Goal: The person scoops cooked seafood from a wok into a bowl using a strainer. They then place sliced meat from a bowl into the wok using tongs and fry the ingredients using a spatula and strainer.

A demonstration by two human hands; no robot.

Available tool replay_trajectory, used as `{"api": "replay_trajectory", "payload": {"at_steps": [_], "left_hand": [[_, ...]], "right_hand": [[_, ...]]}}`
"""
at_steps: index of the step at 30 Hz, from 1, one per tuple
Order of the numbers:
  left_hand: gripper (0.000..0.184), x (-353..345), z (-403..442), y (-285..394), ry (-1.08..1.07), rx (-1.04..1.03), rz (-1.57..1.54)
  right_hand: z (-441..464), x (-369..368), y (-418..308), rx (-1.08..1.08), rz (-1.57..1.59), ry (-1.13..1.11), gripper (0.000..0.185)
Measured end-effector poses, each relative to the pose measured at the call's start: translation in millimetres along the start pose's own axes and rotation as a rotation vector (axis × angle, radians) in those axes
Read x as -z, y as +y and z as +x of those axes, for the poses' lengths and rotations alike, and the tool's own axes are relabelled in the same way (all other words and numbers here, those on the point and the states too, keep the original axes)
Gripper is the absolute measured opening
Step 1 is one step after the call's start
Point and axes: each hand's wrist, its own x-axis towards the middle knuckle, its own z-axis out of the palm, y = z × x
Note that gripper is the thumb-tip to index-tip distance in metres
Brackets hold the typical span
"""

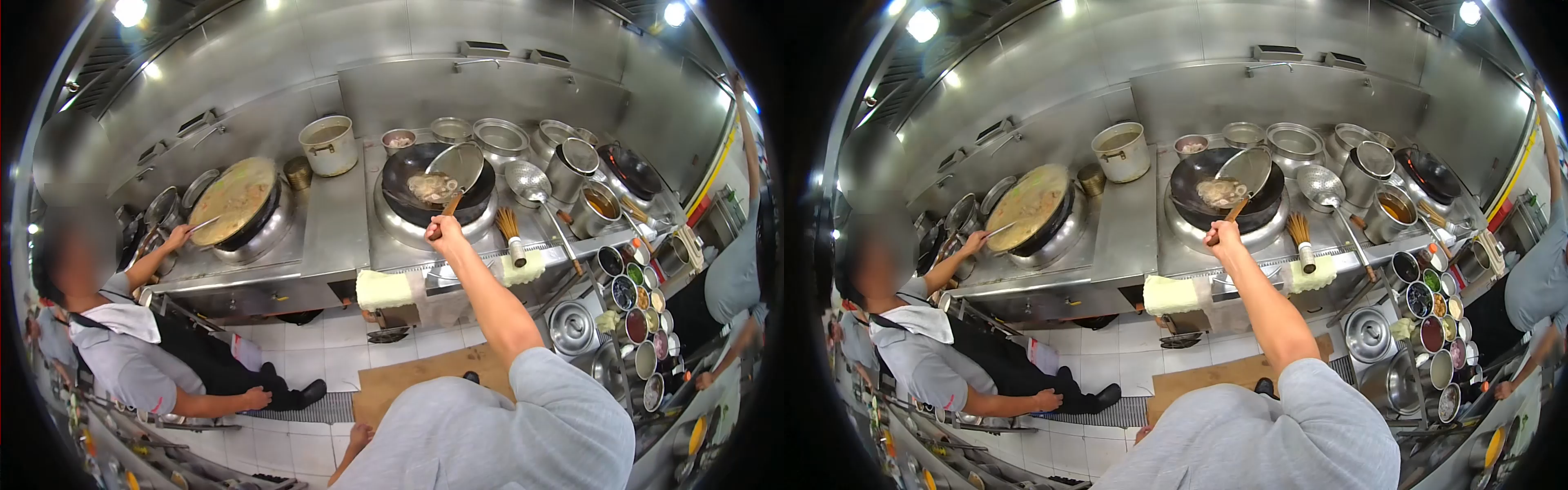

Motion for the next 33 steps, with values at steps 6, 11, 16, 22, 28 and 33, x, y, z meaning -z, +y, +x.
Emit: {"api": "replay_trajectory", "payload": {"at_steps": [6,11,16,22,28,33], "left_hand": [[0.014,-11.1,-22.5,-21.4,-0.065,-0.033,0.182],[0.013,-15.4,-34.7,-28.3,-0.073,-0.026,0.221],[0.013,-21.4,-26.1,-20.2,-0.095,-0.042,0.227],[0.012,-9.2,6.2,3.4,-0.106,0.017,-0.125],[0.013,-12.7,14.0,34.5,0.077,0.112,-0.338],[0.02,-23.5,-7.3,21.4,0.083,0.006,-0.042]], "right_hand": [[35.6,19.4,-31.1,-0.319,0.291,-0.198,0.016],[34.4,14.9,2.0,-0.063,0.0,-0.081,0.02],[13.2,23.2,-30.5,-0.458,0.321,-0.266,0.014],[10.7,57.3,-67.9,-0.566,0.615,-0.426,0.015],[7.1,75.1,-107.4,-0.224,0.111,-0.339,0.013],[2.9,88.9,-150.1,0.089,-0.373,-0.181,0.034]]}}
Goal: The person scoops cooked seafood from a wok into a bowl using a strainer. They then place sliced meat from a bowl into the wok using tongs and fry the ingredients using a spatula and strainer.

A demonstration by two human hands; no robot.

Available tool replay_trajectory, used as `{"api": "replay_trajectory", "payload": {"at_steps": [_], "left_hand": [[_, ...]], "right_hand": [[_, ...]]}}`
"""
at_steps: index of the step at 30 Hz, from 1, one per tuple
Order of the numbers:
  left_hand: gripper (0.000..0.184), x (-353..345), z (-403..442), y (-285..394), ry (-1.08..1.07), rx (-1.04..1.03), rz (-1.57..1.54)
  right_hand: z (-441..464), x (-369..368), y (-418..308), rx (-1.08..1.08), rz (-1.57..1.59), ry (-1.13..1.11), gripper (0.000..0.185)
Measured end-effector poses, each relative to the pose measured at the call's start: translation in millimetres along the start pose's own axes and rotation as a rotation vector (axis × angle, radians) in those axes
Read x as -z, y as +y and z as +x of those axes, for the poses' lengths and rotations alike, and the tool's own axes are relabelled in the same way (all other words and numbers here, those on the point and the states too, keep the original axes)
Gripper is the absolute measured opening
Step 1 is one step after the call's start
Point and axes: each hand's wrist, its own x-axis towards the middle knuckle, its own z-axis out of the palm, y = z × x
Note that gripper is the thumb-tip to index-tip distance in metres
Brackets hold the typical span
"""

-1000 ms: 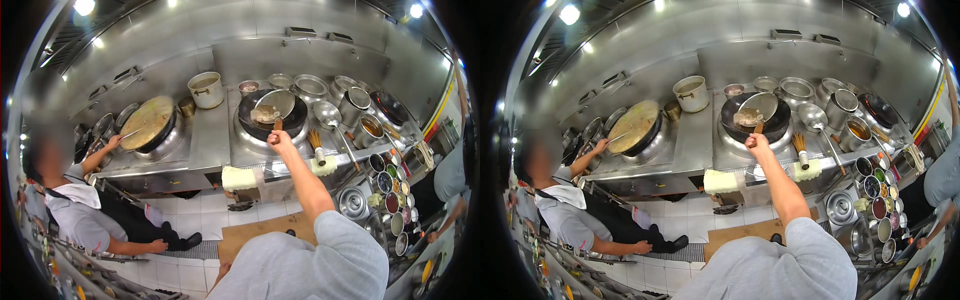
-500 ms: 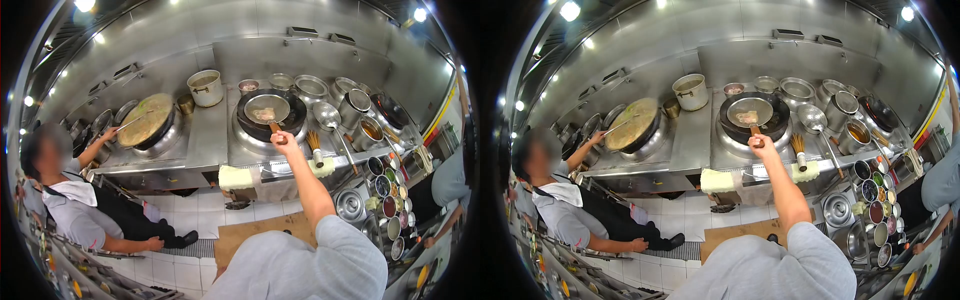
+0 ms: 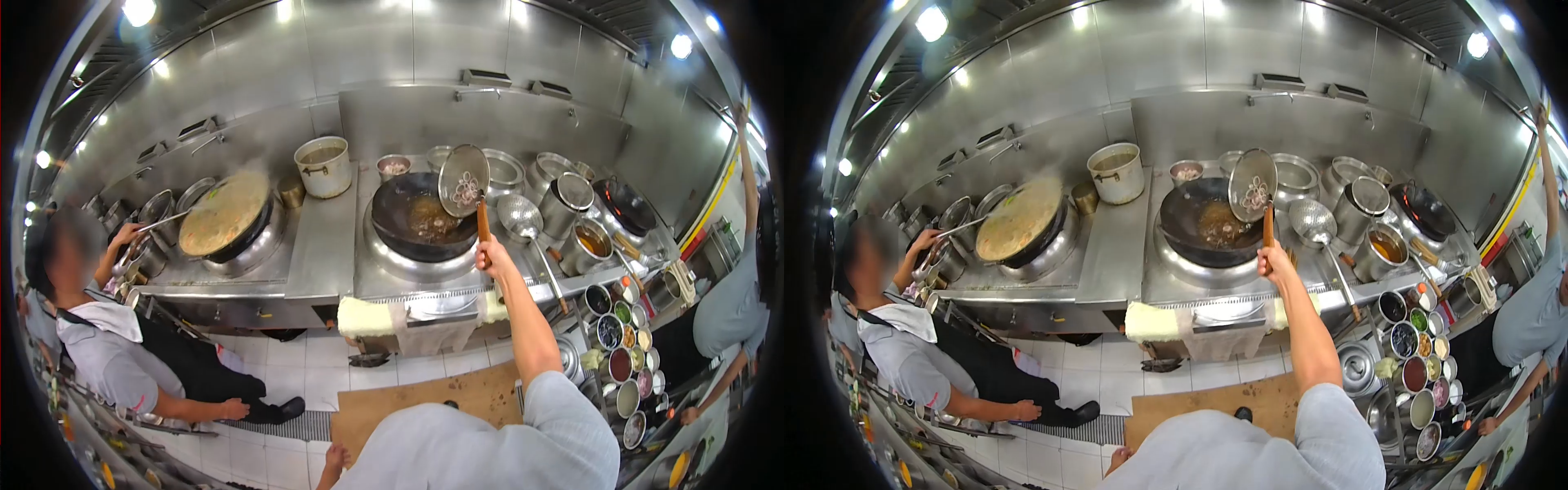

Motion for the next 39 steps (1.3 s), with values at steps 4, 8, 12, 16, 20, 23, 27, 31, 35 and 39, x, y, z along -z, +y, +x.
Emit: {"api": "replay_trajectory", "payload": {"at_steps": [4,8,12,16,20,23,27,31,35,39], "left_hand": [[0.022,-12.9,-20.0,-26.6,-0.061,0.021,0.187],[0.023,-31.7,-26.4,-31.9,-0.104,-0.02,0.281],[0.024,-43.8,-20.6,-10.7,-0.104,-0.013,0.275],[0.026,-42.6,-13.6,16.0,-0.064,0.026,0.192],[0.028,-48.0,-8.6,49.1,0.014,0.104,0.033],[0.032,-56.4,-12.8,63.4,0.045,0.132,0.022],[0.03,-53.5,-5.7,25.2,0.007,-0.043,0.176],[0.028,-59.7,-21.6,22.4,-0.017,-0.149,0.579],[0.027,-79.0,-31.2,43.2,-0.022,0.008,0.265],[0.032,-100.7,4.2,104.9,0.022,0.074,0.112]], "right_hand": [[-8.1,10.2,-13.6,-0.003,-0.294,0.086,0.035],[-8.9,20.6,-10.5,-0.208,0.043,-0.043,0.03],[-16.2,5.3,-10.8,-0.506,0.445,-0.14,0.015],[2.8,5.3,-8.2,-0.694,0.807,-0.332,0.013],[31.6,-1.6,51.0,-0.651,0.95,-0.438,0.016],[9.8,-30.4,63.6,-0.482,0.754,-0.313,0.017],[7.7,-22.7,73.5,-0.409,0.577,-0.36,0.022],[-4.9,7.3,71.8,-0.378,0.473,-0.551,0.04],[-15.0,73.3,121.7,-0.509,0.246,-0.841,0.051],[-65.7,169.0,223.0,-0.722,-0.177,-0.566,0.053]]}}
